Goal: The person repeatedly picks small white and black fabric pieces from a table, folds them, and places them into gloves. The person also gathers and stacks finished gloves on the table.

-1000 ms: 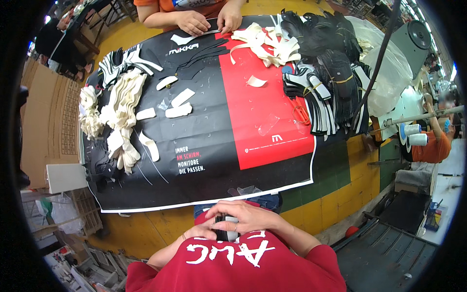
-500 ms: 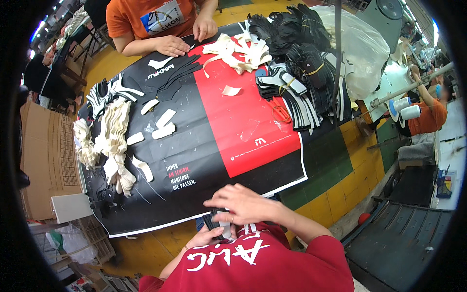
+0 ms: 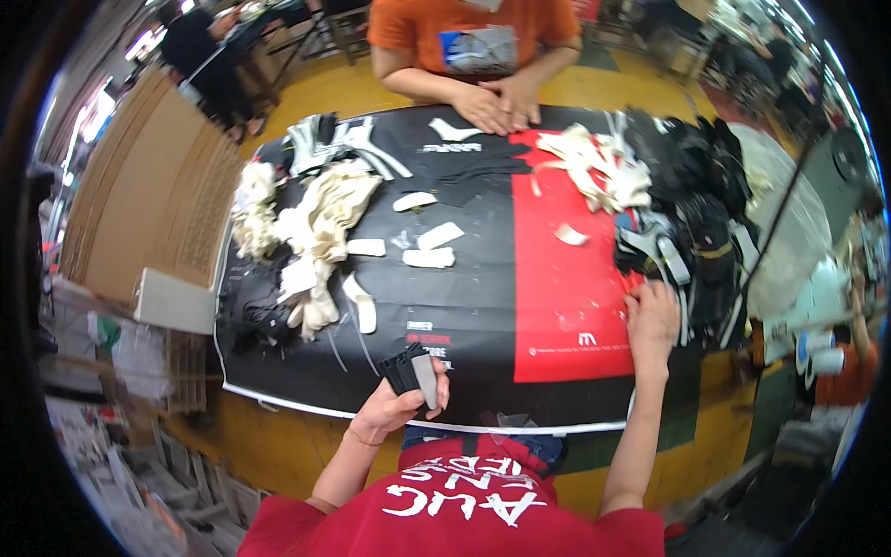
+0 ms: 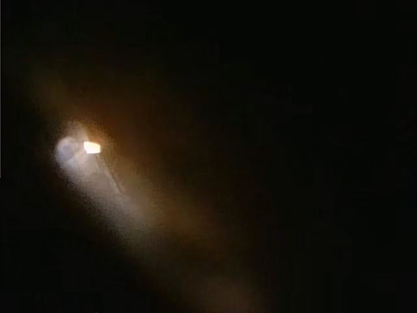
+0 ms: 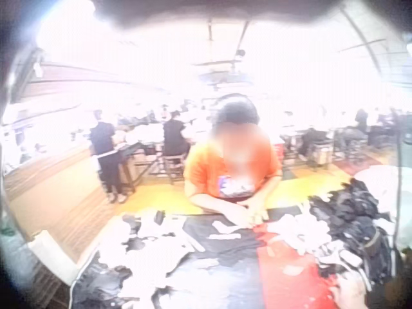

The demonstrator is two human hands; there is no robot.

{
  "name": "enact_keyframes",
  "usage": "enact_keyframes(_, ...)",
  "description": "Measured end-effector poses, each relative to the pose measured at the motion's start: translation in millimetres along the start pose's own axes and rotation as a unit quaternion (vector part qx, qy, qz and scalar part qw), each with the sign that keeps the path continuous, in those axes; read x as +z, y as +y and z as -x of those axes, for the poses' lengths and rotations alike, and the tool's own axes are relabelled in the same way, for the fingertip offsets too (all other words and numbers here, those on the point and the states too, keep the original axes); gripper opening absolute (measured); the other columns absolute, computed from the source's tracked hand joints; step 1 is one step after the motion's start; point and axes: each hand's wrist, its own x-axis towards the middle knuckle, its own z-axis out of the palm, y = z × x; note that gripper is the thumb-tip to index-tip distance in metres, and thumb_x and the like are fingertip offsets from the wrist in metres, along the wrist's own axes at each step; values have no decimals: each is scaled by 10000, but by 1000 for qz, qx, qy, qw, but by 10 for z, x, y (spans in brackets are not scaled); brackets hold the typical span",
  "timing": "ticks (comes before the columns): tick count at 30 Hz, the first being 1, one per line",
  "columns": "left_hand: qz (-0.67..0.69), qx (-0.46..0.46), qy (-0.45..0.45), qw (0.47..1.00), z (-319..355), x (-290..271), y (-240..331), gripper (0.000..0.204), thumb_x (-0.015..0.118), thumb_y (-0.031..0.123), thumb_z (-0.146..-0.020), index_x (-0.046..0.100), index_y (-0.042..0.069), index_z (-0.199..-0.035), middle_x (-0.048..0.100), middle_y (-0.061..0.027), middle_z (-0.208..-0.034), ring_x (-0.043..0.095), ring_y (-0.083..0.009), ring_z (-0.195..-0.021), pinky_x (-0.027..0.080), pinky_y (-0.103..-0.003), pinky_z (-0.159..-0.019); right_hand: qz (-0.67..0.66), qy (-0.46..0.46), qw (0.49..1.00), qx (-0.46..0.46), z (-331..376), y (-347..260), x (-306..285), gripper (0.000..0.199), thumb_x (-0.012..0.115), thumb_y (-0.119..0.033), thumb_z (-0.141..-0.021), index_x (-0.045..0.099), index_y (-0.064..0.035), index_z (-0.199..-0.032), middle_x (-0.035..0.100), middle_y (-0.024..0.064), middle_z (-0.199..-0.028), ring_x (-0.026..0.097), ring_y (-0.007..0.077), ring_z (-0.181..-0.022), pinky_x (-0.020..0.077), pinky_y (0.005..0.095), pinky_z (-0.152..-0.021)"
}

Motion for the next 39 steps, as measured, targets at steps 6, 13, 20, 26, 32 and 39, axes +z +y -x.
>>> enact_keyframes(6, -34, -21, 43, 998, -174, 47, -23, 372, 665, 133, -965, 508, -20, -1266, 625, -82, -967, 627, -153, -859, 486, -271, -629, 9, -57, 998, 9, -158, -29, -70, 118, 700, -146, -864, 605, -76, -854, 579, 101, -891, 568, 322, -903, 467, 445, -784)
enact_keyframes(13, -37, 9, 83, 996, -337, 160, -140, 353, 672, 161, -938, 537, 33, -1238, 594, -183, -1283, 643, -186, -897, 496, -310, -657, -319, -24, 947, -19, -214, -808, -476, 108, 660, -108, -915, 634, -4, -923, 677, 137, -846, 675, 317, -789, 522, 391, -725)
enact_keyframes(20, -12, 31, 71, 997, -551, 223, -129, 390, 646, 162, -941, 530, -6, -1273, 596, -143, -1268, 646, -177, -927, 528, -323, -808, -567, -183, 801, -63, 72, -1675, -606, 131, 644, -28, -932, 641, 11, -1057, 714, 74, -856, 711, 165, -785, 568, 307, -723)
enact_keyframes(26, 90, -50, 12, 995, -506, 122, -87, 438, 714, 272, -889, 524, 81, -1234, 541, -48, -932, 507, -133, -734, 424, -286, -630, -738, -273, 608, 108, 194, -1545, -528, 109, 633, -66, -969, 613, -15, -1063, 668, 66, -848, 666, 127, -712, 545, 271, -637)
enact_keyframes(32, 377, -78, -89, 919, -402, -35, -92, 485, 740, 259, -861, 481, 72, -1226, 461, -56, -926, 470, -139, -729, 413, -265, -600, -955, -203, 105, 187, 287, -1349, -519, 189, 531, -1, -979, 599, -76, -1139, 672, 217, -1133, 703, 217, -878, 540, 305, -771)
enact_keyframes(39, 66, -202, -59, 975, -246, 301, -75, 514, 794, 257, -777, 520, 29, -1148, 469, -72, -987, 527, -147, -663, 404, -265, -529, -638, 20, 770, -20, 180, -1421, -463, 299, 724, 33, -860, 560, -62, -1091, 601, 301, -1302, 615, 352, -1224, 504, 419, -1025)
